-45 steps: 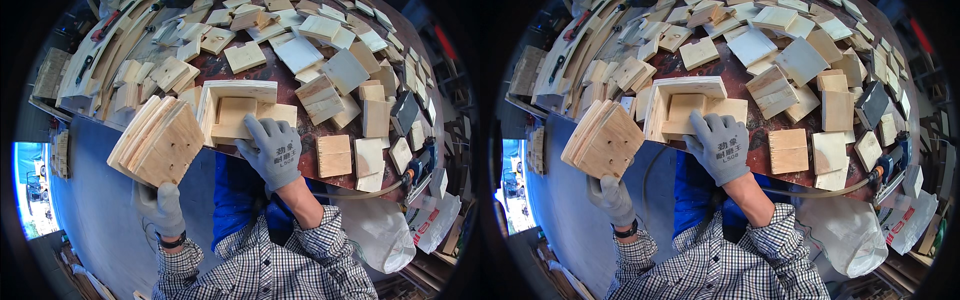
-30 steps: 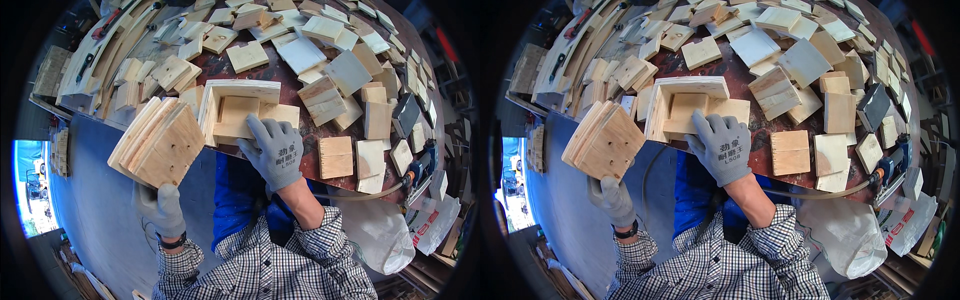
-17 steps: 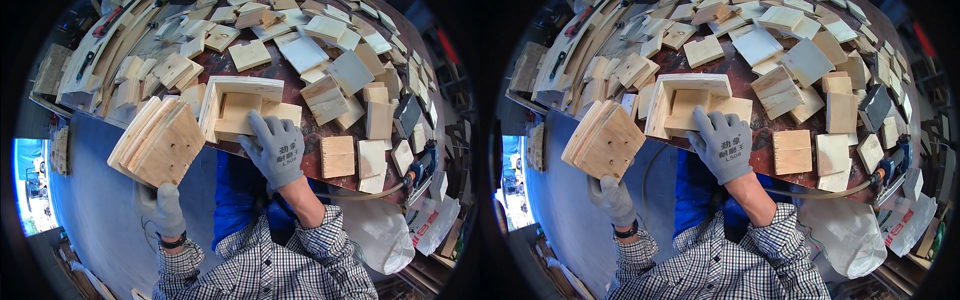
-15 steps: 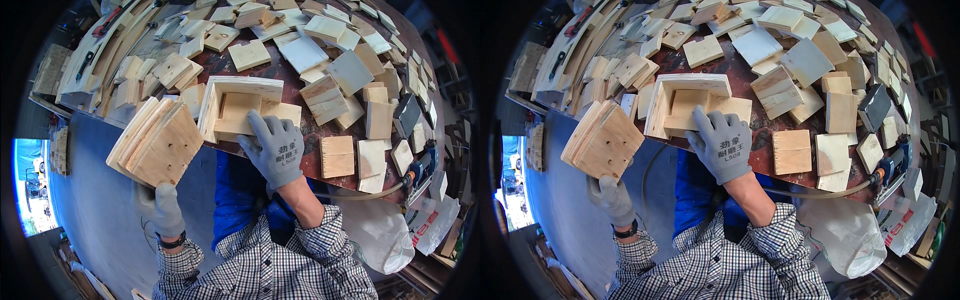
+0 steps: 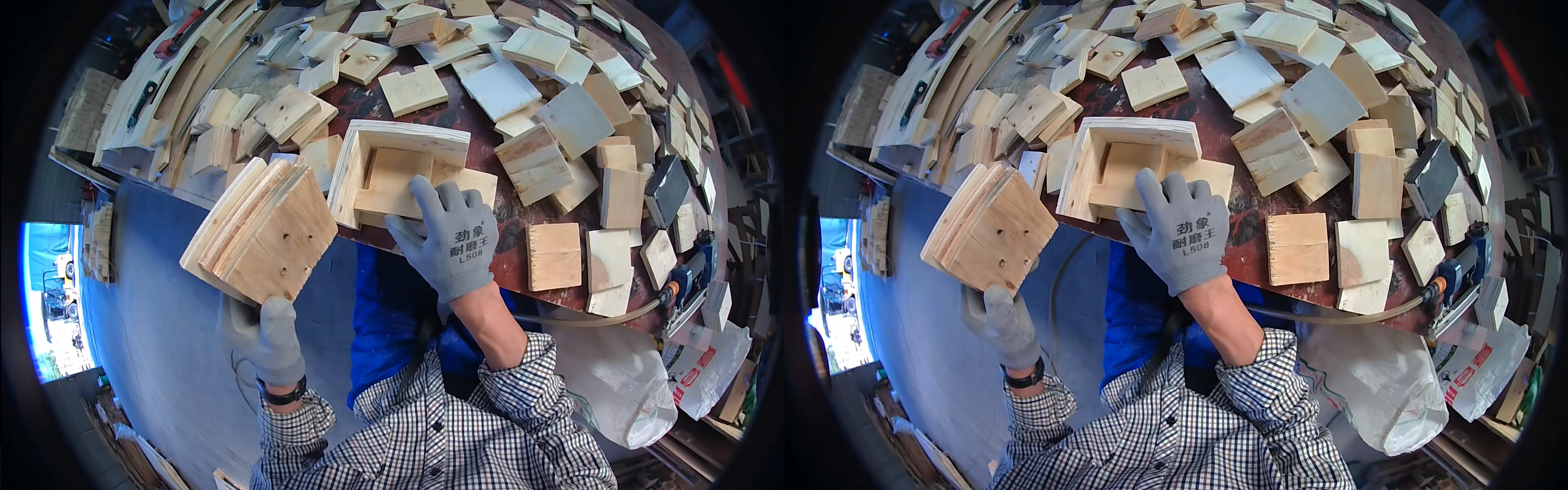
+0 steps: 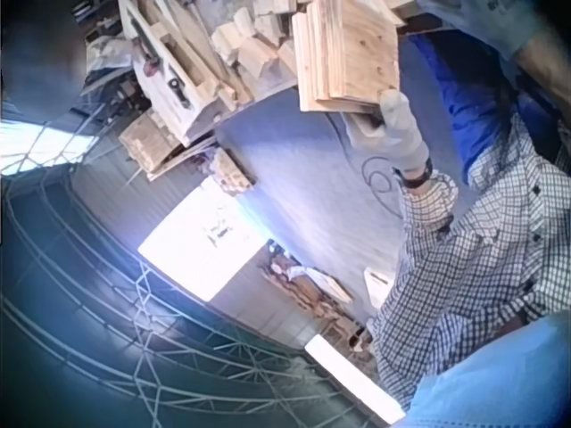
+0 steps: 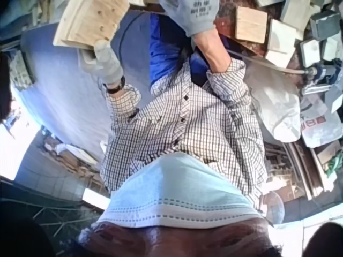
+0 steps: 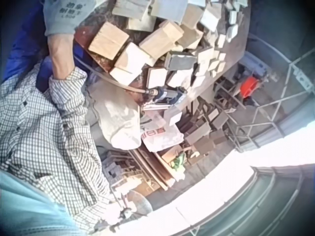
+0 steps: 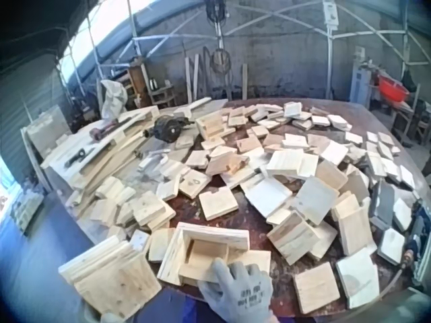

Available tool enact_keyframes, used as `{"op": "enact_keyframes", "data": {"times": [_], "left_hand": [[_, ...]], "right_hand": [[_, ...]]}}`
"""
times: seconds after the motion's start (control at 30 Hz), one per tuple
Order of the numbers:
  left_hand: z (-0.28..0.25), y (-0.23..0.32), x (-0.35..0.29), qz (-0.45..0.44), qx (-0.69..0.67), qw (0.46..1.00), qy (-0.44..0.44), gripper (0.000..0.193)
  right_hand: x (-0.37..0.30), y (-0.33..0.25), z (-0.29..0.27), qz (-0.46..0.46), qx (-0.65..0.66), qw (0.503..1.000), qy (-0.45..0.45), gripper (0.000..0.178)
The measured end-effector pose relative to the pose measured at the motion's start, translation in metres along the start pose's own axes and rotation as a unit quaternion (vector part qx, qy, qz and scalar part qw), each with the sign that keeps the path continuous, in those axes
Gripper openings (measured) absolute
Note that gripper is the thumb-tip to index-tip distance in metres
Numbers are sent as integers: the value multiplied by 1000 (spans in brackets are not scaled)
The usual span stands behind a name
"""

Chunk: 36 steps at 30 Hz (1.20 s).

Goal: The person assembles small wooden boxes by hand, fitting pre-cut pieces together and securing them with a nail gun. They repeatedly pick up components, align them, and fasten joints, then place finished boxes aside.

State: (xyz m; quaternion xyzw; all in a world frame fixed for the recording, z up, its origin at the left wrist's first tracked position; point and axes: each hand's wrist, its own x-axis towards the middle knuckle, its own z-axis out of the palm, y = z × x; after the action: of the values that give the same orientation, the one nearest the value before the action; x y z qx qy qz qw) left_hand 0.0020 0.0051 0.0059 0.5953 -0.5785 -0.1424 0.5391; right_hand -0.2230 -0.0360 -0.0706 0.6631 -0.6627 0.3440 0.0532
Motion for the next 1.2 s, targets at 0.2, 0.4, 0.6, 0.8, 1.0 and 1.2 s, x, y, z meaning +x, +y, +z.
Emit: {"op": "enact_keyframes", "data": {"times": [0.2,0.4,0.6,0.8,1.0,1.2], "left_hand": [[-1,-2,5,30,-7,1000,-4,65],[5,7,4,17,-9,1000,-16,69],[1,-8,-4,163,130,972,-108,74],[34,6,4,382,123,885,-236,99],[48,17,-3,408,161,858,-268,94],[68,46,-22,261,-62,898,-347,118]], "right_hand": [[-5,4,-3,15,53,998,-4,86],[-9,15,-12,70,300,947,87,65],[0,-11,-109,285,622,719,-122,43],[-18,-23,-144,277,594,715,-243,71],[-27,-15,-146,305,617,700,-190,88],[-40,6,-148,334,630,690,-122,79]]}}
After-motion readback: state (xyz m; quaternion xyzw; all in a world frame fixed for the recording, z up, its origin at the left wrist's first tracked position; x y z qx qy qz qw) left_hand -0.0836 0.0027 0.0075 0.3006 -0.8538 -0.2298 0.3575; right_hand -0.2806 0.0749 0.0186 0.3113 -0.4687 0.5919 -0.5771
